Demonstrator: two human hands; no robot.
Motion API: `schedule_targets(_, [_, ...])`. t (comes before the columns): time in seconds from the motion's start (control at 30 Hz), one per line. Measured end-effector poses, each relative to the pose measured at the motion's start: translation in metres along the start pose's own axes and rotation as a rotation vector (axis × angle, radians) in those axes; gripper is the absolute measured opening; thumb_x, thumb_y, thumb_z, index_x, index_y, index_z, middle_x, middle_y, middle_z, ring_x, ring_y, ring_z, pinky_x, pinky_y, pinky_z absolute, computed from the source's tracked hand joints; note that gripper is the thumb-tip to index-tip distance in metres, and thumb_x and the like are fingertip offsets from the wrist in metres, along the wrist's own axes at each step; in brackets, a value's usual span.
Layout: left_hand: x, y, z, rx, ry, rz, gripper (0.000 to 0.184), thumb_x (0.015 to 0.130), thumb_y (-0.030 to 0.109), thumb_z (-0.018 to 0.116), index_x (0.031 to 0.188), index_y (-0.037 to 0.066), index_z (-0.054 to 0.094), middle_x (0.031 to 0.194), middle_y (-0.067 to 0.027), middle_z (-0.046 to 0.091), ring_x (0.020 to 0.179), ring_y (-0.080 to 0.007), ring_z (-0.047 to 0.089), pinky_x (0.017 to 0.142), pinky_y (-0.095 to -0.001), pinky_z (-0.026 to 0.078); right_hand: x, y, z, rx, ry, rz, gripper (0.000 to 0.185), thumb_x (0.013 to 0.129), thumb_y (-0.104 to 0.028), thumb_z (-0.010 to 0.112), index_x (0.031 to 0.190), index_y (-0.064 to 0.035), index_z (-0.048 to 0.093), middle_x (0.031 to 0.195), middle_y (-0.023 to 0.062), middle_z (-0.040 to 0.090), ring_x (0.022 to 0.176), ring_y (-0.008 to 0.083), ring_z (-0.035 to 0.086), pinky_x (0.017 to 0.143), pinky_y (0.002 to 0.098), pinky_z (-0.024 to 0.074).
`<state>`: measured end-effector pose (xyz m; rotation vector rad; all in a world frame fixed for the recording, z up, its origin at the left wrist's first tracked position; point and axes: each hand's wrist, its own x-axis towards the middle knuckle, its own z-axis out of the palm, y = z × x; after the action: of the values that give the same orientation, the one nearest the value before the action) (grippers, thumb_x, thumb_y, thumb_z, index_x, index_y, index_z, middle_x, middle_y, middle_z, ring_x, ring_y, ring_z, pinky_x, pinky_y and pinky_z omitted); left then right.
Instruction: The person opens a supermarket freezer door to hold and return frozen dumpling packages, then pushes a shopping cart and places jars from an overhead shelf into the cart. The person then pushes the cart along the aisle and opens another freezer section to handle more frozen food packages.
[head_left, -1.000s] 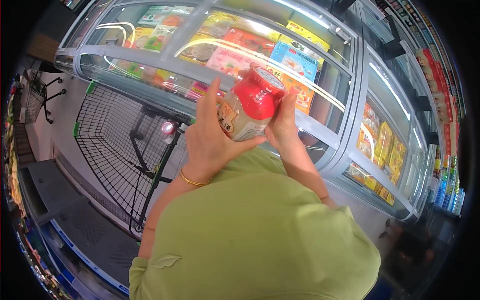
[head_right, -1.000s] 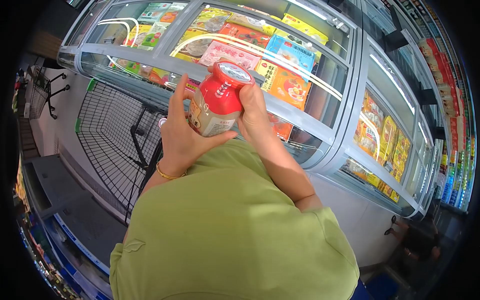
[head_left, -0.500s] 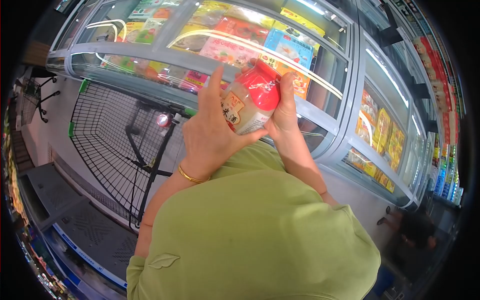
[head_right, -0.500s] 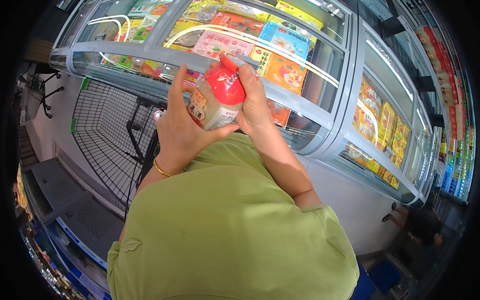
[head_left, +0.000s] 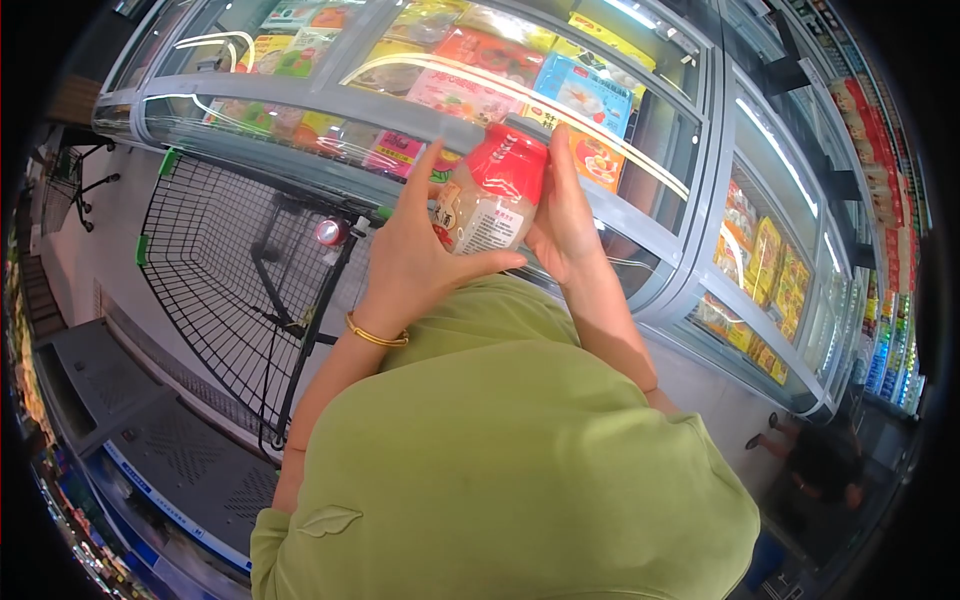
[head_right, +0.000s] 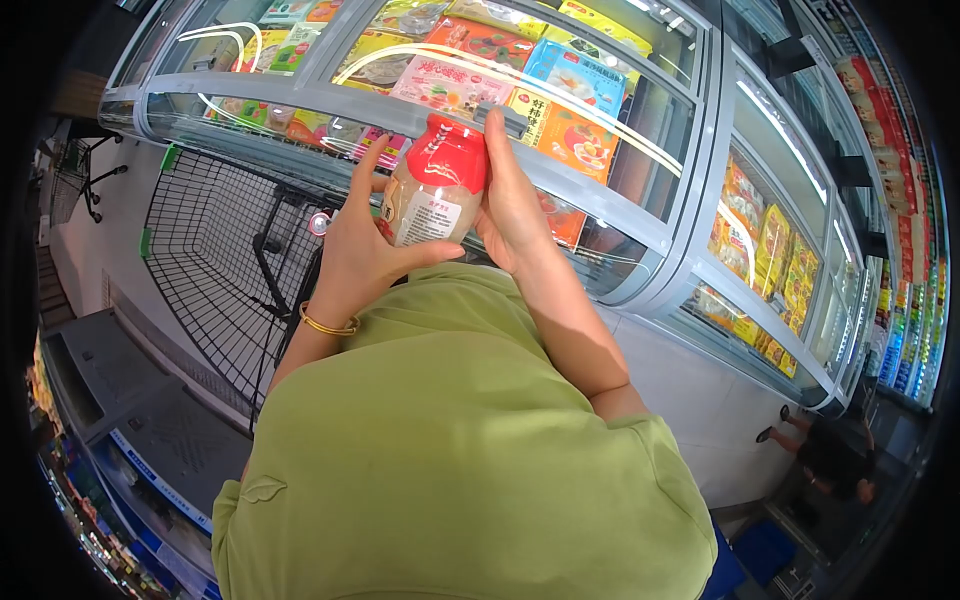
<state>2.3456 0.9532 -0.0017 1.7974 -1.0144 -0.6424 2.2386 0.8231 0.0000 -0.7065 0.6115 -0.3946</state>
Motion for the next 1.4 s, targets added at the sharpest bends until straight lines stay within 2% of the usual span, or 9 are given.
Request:
schedule_targets(0.33, [-0.002, -0.026, 0.013, -0.173, 0.014, 0.057, 0.12, 0.052, 0.043, 0.092, 0.143, -0.002, 0.028, 0.131, -0.0196, 0.05, 0.119, -0.027, 0.053, 0.098, -0.0377, 0.044, -0.01, -0.007, 0.023, -0.198, 0.008, -0.087, 0.077, 0.096, -0.064, 0.027, 0.136, -0.0005, 0.043, 0.138, 0.0158, 0.047, 0.129, 0.0244, 0.044, 0.11, 0.0421, 0.0316])
schedule_targets(0.43, [0.0, -0.028, 0.007, -0.525, -0.083, -0.039, 0.115, 0.052, 0.031, 0.093, 0.142, 0.0, 0.028, 0.133, -0.016, 0.048, 0.123, -0.0239, 0.049, 0.102, -0.0377, 0.041, -0.018, -0.013, 0.022, -0.433, -0.085, -0.07, 0.083, 0.095, -0.067, 0.023, 0.14, 0.0005, 0.04, 0.143, 0.0157, 0.042, 0.135, 0.0237, 0.036, 0.113, 0.0414, 0.026])
schedule_targets(0.67, [-0.006, -0.036, 0.014, -0.39, -0.005, 0.103, 0.1, 0.058, 0.017, 0.088, 0.139, 0.005, 0.031, 0.131, -0.0118, 0.048, 0.123, -0.0214, 0.048, 0.102, -0.0372, 0.042, -0.024, -0.035, 0.029, -0.766, -0.526, -0.405, 0.089, 0.094, -0.068, 0.015, 0.142, 0.004, 0.035, 0.141, 0.0197, 0.045, 0.132, 0.0286, 0.042, 0.111, 0.0396, 0.0291])
schedule_targets(0.73, [-0.009, -0.034, 0.015, -0.431, 0.0, 0.101, 0.101, 0.056, 0.015, 0.088, 0.139, 0.006, 0.031, 0.132, -0.0114, 0.047, 0.123, -0.0217, 0.048, 0.102, -0.0373, 0.042, -0.029, -0.039, 0.034, -0.883, -0.477, -0.3, 0.116, 0.077, -0.087, 0.009, 0.143, 0.0055, 0.034, 0.142, 0.0217, 0.044, 0.133, 0.0307, 0.04, 0.114, 0.0442, 0.0228])
schedule_targets(0.83, [-0.011, -0.03, 0.015, -0.406, 0.105, 0.197, 0.1, 0.055, 0.01, 0.087, 0.139, 0.008, 0.031, 0.131, -0.01, 0.047, 0.123, -0.0217, 0.048, 0.101, -0.0358, 0.043, -0.029, -0.036, 0.036, -0.84, -0.505, -0.329, 0.121, 0.074, -0.09, 0.011, 0.143, 0.0073, 0.03, 0.142, 0.0228, 0.043, 0.133, 0.0307, 0.041, 0.113, 0.0444, 0.0241])
schedule_targets(0.93, [-0.01, -0.032, 0.019, -0.406, 0.121, 0.224, 0.101, 0.056, 0.008, 0.086, 0.139, 0.008, 0.03, 0.131, -0.0104, 0.047, 0.123, -0.0215, 0.048, 0.101, -0.0359, 0.043, -0.026, -0.033, 0.027, -0.766, -0.551, -0.392, 0.102, 0.086, -0.079, 0.017, 0.144, 0.0039, 0.033, 0.143, 0.0161, 0.044, 0.133, 0.0279, 0.041, 0.111, 0.0391, 0.0295])
schedule_targets(1.27, [-0.007, -0.033, 0.014, -0.448, 0.016, 0.217, 0.102, 0.056, 0.008, 0.086, 0.14, 0.006, 0.028, 0.132, -0.0102, 0.046, 0.123, -0.0215, 0.048, 0.1, -0.0368, 0.043, -0.025, -0.038, 0.012, -0.838, -0.532, -0.424, 0.098, 0.088, -0.076, 0.018, 0.144, 0.0042, 0.032, 0.147, 0.0178, 0.037, 0.138, 0.0293, 0.034, 0.113, 0.0404, 0.0256])
schedule_targets(1.33, [-0.008, -0.029, 0.007, -0.931, -0.352, -0.169, 0.097, 0.055, 0.003, 0.085, 0.138, 0.004, 0.034, 0.13, -0.0096, 0.051, 0.12, -0.0211, 0.051, 0.099, -0.0369, 0.044, -0.025, -0.036, 0.014, -0.779, -0.46, -0.386, 0.091, 0.092, -0.07, 0.022, 0.144, 0.0042, 0.032, 0.149, 0.0186, 0.034, 0.138, 0.0297, 0.032, 0.113, 0.0406, 0.0252])
schedule_targets(1.4, [-0.009, -0.035, 0.009, -1.132, -0.453, -0.214, 0.089, 0.06, 0.009, 0.083, 0.137, 0.002, 0.039, 0.127, -0.0107, 0.055, 0.117, -0.0225, 0.055, 0.098, -0.0375, 0.045, -0.028, -0.038, 0.011, -0.767, -0.437, -0.369, 0.083, 0.096, -0.064, 0.024, 0.145, 0.0023, 0.031, 0.149, 0.0191, 0.034, 0.139, 0.0298, 0.031, 0.112, 0.0398, 0.0264])
